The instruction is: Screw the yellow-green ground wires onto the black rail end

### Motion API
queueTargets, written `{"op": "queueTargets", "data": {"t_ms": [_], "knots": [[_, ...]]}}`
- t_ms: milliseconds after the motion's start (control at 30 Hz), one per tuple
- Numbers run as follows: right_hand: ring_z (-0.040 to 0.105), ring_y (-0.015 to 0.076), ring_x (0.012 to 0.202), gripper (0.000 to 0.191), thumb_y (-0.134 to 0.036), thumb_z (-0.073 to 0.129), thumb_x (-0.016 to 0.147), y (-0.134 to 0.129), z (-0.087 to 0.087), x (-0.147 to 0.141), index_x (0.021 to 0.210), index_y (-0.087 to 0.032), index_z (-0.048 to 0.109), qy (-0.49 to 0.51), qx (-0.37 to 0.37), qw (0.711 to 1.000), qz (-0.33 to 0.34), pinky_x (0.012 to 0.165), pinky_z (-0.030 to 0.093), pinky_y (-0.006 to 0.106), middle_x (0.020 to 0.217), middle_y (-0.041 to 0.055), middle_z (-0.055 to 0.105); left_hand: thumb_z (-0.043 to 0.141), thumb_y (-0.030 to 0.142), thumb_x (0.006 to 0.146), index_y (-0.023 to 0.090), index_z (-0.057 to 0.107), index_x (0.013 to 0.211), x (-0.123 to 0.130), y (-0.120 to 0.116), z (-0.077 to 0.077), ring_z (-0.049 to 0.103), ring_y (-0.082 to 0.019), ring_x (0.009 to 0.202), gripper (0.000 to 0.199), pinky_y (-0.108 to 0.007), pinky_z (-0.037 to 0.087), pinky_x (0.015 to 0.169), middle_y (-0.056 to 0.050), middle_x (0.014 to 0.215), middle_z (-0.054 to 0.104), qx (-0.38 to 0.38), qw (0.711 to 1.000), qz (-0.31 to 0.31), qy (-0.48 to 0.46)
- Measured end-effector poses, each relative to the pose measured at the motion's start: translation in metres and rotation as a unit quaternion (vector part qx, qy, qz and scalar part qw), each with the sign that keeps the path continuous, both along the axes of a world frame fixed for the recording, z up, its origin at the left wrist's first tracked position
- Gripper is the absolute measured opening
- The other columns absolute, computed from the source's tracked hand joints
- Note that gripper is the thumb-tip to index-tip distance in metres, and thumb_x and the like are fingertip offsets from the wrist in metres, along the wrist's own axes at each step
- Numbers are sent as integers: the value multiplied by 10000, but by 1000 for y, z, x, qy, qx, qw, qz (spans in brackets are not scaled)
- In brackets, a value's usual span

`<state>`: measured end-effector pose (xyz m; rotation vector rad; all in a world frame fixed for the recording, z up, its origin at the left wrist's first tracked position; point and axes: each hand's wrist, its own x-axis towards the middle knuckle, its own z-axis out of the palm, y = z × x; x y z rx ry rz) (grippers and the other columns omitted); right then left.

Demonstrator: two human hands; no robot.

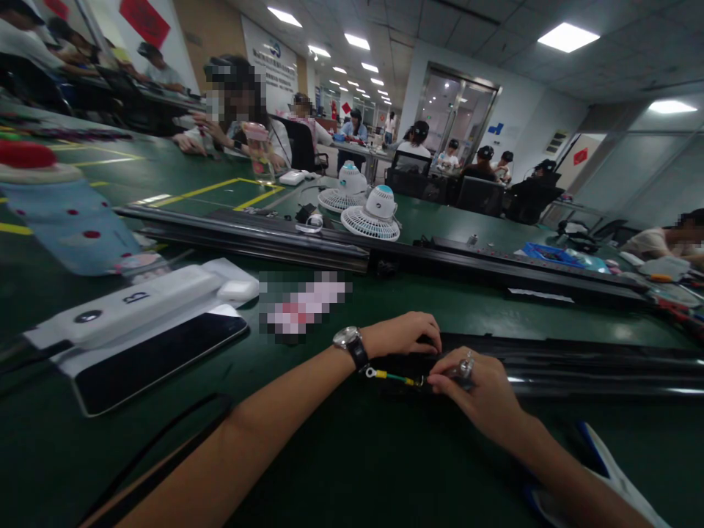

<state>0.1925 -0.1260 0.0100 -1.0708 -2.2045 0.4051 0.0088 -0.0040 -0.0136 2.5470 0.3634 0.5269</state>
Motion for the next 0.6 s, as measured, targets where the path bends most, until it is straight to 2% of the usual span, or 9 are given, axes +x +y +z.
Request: {"op": "queueTargets", "data": {"t_ms": [133,333,500,600], "knots": [[630,169,738,130,-246,542,978,0,3,1,897,-214,638,-20,-4,1000,19,706,474,323,773,9,681,657,224,897,209,727,987,-1,0,0,598,-179,1036,115,-294,420,958,-62,1091,636,1,1000,-2,2],[627,196,882,124,-190,496,992,-1,9,4,987,-212,618,-57,50,994,82,813,454,369,930,45,696,649,218,902,213,726,999,-1,1,0,595,-172,1035,124,-278,420,949,-55,1085,632,1,1000,-1,3],[635,180,791,114,-211,570,958,1,6,7,863,-213,633,7,19,1000,22,734,464,324,820,20,690,647,223,904,219,730,988,-1,0,-1,595,-170,1025,118,-281,421,948,-52,1090,629,-3,1000,-1,2],[642,171,768,116,-233,600,946,2,3,5,841,-219,648,26,-6,1000,8,732,466,313,779,0,691,653,212,897,228,733,980,0,0,0,596,-170,1030,116,-279,418,955,-50,1089,630,-5,1000,-1,1]]}}
